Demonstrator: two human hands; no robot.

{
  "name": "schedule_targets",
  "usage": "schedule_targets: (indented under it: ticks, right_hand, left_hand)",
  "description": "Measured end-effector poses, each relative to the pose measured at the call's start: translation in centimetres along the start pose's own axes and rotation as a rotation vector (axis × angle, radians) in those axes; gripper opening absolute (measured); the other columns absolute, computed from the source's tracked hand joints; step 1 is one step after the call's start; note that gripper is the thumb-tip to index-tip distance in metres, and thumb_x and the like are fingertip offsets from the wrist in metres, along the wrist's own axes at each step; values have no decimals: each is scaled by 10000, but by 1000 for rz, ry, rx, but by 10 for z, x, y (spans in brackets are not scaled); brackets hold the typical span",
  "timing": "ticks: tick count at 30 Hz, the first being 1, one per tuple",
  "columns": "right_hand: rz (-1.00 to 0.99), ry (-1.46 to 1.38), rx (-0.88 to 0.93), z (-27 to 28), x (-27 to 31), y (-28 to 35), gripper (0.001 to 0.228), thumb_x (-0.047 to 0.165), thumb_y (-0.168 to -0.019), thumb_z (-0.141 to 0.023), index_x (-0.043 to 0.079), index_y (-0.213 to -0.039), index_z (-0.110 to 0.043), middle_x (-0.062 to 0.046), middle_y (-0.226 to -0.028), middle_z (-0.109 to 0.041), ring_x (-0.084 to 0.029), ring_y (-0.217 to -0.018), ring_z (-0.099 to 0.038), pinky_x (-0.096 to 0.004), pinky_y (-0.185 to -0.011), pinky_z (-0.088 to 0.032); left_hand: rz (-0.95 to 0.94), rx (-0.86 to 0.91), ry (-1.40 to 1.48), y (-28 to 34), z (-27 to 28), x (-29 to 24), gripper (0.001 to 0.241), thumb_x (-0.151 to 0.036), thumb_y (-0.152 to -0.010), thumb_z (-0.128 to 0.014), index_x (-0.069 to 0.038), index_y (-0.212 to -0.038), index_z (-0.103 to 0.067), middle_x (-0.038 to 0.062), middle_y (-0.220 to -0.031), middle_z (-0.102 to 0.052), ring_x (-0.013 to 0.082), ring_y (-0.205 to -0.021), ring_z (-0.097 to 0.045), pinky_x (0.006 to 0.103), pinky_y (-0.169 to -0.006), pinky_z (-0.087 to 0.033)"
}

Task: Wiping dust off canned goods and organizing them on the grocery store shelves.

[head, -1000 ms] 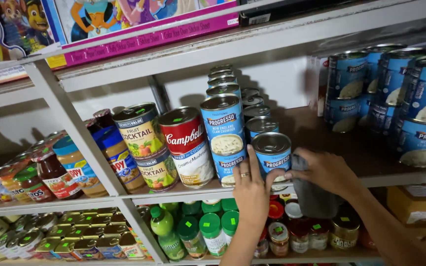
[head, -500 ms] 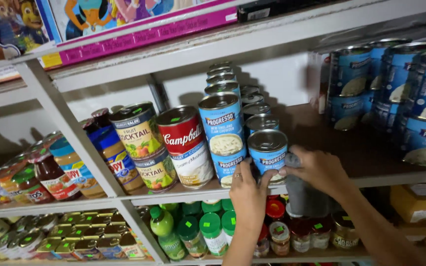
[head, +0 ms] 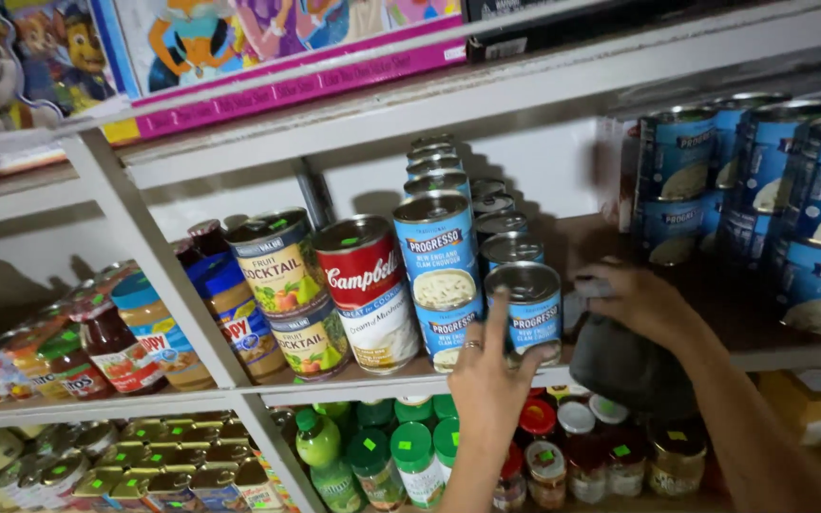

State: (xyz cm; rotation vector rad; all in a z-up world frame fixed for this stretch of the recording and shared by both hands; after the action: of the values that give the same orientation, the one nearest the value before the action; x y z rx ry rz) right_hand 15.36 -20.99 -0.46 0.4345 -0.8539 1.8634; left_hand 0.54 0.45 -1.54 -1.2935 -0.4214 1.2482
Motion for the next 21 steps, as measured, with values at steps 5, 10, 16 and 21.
schedule_targets:
  ticks: [5, 10, 16, 21]
  right_hand:
    - [-9, 168, 164, -28, -22, -27, 680, 242, -774, -761, 175, -1429, -588, -35, -1235, -789, -242, -1011, -760, -346, -886, -577]
    - [33, 125, 168, -30, -19, -28, 589, 182, -741, -773, 173, -1322, -676, -28, -1081, -833, -229, -863, -749, -340, -810, -575]
    - [21, 210, 203, -28, -9, -23, 598, 230, -759, -774, 225, -1344, -652, -12, -1119, -828, -240, -912, -767, -364, -826, -576]
    - [124, 78, 225, -35, -23, -28, 566, 182, -737, -813, 182, -1288, -684, -1, -1074, -842, -196, -847, -752, -334, -809, -575]
  left_hand:
    - [-34, 83, -55, 2, -7, 5, 807, -303, -757, -882, -264, -1474, -516, 48, -847, -570, 195, -505, -537, 347, -416, -440]
    - [-20, 102, -62, 0, -5, 4, 800, -327, -767, -868, -262, -1476, -502, 78, -899, -593, 247, -546, -590, 382, -436, -463]
    - [12, 128, -65, 0, -8, 4, 785, -334, -765, -862, -247, -1461, -510, 98, -957, -609, 264, -559, -608, 397, -437, -473]
    - [12, 115, -37, 1, -8, 4, 748, -342, -776, -846, -229, -1439, -518, 130, -1037, -640, 321, -601, -652, 443, -466, -496]
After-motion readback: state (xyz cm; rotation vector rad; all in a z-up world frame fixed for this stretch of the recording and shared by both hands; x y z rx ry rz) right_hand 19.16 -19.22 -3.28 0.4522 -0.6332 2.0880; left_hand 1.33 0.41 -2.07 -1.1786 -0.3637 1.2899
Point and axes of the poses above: each hand's wrist, its own y-axis away from the middle knuckle, its own z-axis out of the back of the hand, x = y × z, the point moved 1 cm from there along -y, towards the middle knuckle
